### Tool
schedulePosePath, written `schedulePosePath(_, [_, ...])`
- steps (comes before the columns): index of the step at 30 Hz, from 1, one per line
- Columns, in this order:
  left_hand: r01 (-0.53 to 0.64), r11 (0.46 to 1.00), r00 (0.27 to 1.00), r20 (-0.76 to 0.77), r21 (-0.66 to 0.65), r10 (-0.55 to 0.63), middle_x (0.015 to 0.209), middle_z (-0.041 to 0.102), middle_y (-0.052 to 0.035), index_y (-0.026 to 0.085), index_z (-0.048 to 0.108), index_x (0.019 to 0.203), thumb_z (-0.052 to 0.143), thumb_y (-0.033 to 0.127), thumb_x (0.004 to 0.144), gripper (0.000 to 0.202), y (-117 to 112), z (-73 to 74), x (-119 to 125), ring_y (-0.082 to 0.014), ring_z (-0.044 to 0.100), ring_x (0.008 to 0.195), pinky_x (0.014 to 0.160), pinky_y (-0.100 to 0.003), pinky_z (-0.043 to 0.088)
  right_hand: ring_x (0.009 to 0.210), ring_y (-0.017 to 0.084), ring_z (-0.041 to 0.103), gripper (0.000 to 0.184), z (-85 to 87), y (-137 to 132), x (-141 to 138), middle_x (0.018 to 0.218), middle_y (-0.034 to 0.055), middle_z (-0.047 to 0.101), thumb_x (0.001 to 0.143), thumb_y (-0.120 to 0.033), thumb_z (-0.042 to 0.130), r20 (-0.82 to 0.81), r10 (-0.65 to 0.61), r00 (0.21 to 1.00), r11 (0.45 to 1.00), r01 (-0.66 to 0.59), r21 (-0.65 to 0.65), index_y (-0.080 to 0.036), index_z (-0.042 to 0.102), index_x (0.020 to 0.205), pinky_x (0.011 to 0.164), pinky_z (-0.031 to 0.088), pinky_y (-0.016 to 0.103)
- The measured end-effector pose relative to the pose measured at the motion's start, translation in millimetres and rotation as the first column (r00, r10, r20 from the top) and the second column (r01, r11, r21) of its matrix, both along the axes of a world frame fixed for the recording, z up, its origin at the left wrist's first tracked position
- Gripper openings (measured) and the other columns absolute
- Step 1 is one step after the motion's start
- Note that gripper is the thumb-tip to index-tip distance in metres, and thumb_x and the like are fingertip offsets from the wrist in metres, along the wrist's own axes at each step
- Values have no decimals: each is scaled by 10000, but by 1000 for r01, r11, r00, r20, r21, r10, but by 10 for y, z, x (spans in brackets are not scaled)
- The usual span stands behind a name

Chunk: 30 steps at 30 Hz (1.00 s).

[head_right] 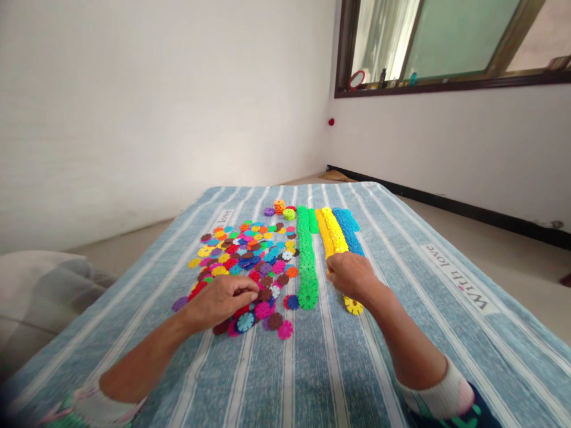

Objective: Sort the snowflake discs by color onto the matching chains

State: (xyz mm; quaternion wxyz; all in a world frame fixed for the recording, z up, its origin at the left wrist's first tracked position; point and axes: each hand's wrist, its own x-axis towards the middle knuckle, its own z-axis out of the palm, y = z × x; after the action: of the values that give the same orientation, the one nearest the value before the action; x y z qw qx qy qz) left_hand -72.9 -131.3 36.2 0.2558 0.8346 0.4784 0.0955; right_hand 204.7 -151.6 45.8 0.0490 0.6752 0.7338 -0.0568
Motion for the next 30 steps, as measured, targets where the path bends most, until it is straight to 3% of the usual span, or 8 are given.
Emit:
schedulePosePath(5, [-80, 995, 997, 15, 61, 80, 616, 621, 7, 162, 703, 745, 488, 303, 773, 259, 88, 37, -145, -115, 519, 597, 586, -220, 352, 705, 148, 613, 152, 23, -113, -183, 757, 26, 690, 827, -237, 570, -233, 127, 964, 992, -122, 36, -195, 699, 758, 574, 308, 239])
schedulePosePath(9, [-125, 990, 992, 18, 62, 124, 611, 615, 3, 159, 704, 745, 495, 288, 760, 247, 129, 38, -198, -114, 509, 589, 574, -219, 346, 600, 112, 546, 181, -68, -189, -376, 624, -3, 612, 798, -186, 550, -361, 205, 910, 977, -212, 20, -177, 670, 663, 539, 270, 228])
schedulePosePath(14, [-171, 981, 985, 42, 96, 168, 576, 593, 2, 151, 698, 704, 501, 269, 741, 232, 189, 6, -273, -119, 513, 591, 573, -221, 349, 563, 94, 494, 184, -250, -242, -575, 572, -33, 543, 779, -166, 540, -577, 266, 773, 957, -284, 60, -163, 637, 623, 522, 270, 212])
schedulePosePath(17, [-183, 978, 983, 34, 101, 180, 575, 594, 5, 148, 683, 668, 489, 253, 741, 232, 227, -19, -331, -113, 508, 578, 565, -220, 343, 558, 92, 484, 243, -351, -277, -700, 595, -31, 565, 836, -202, 494, -707, 262, 657, 958, -267, 108, -160, 647, 652, 527, 301, 202])
schedulePosePath(19, [-192, 976, 981, 14, 106, 191, 570, 594, 8, 150, 675, 652, 491, 245, 742, 226, 240, -30, -353, -110, 505, 572, 562, -218, 337, 561, 94, 492, 278, -407, -290, -753, 600, -27, 575, 858, -216, 467, -733, 258, 629, 961, -247, 127, -161, 641, 648, 544, 321, 201])
schedulePosePath(23, [-191, 975, 981, -12, 116, 194, 585, 614, 1, 154, 677, 653, 511, 228, 745, 205, 233, -41, -339, -121, 526, 606, 586, -218, 345, 580, 106, 515, 271, -455, -263, -726, 600, -20, 579, 862, -242, 467, -703, 262, 661, 965, -163, 206, -165, 629, 660, 569, 331, 211])
schedulePosePath(30, [-151, 982, 986, -56, 116, 158, 584, 604, 4, 167, 681, 663, 510, 201, 735, 189, 219, -49, -282, -126, 529, 622, 601, -220, 347, 575, 119, 535, 298, -389, -174, -545, 595, -15, 568, 874, -333, 454, -708, 197, 679, 960, 12, 278, -167, 639, 710, 554, 333, 217])
